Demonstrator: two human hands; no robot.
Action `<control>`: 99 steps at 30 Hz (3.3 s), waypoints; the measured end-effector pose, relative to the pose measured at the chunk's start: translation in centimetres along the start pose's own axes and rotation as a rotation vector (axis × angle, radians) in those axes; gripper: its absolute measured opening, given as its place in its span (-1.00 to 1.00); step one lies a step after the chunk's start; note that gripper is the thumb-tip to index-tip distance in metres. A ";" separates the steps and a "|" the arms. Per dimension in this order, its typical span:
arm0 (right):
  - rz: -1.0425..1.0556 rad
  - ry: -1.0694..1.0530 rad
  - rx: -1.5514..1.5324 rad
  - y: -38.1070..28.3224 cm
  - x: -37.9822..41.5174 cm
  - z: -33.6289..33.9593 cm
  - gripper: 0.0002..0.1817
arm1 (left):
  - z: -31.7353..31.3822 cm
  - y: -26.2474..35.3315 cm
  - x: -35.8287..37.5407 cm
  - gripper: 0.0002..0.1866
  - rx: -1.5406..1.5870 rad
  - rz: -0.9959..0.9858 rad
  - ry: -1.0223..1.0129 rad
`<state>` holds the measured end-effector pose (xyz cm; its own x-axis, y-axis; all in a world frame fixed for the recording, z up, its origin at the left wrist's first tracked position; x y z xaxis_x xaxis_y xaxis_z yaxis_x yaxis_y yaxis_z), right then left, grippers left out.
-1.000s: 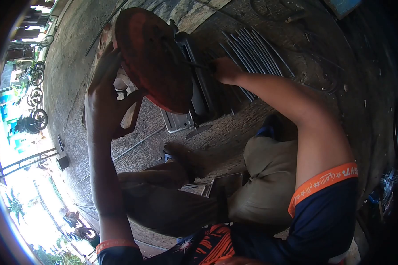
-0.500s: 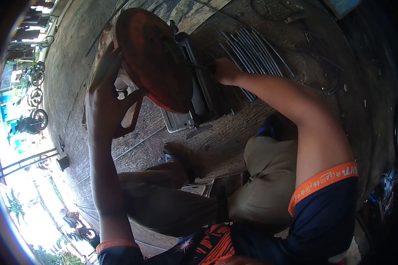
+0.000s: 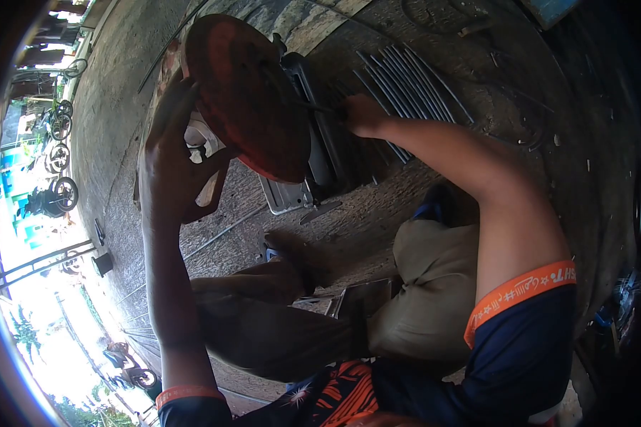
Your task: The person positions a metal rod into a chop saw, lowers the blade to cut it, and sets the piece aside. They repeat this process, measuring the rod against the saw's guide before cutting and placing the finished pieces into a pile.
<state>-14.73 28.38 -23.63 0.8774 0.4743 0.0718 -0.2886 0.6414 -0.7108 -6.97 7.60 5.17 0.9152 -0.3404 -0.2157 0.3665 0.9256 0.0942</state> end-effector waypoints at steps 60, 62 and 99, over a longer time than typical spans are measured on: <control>-0.028 -0.061 0.022 -0.9 0.2 0.4 -0.75 | 0.0 0.1 0.1 -0.06 0.001 -0.022 0.013; 0.000 -0.040 0.016 -1.1 0.3 0.6 -0.76 | -0.1 0.1 0.1 -0.07 0.014 -0.012 0.012; 0.029 -0.028 0.015 -1.0 0.2 0.1 -0.78 | 0.0 0.4 0.0 -0.08 0.023 -0.002 0.012</control>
<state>-14.27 27.89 -22.85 0.8576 0.5094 0.0708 -0.3198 0.6359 -0.7024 -6.85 8.03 5.23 0.9124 -0.3404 -0.2274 0.3726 0.9207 0.1165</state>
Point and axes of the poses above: each hand's wrist, its own x-axis away from the middle knuckle, its own z-axis out of the back of the hand, y = z × x, the point moved 4 cm from there along -x, towards the middle knuckle, and after that the axes turned 3 degrees about -x, right-handed, at the moved point
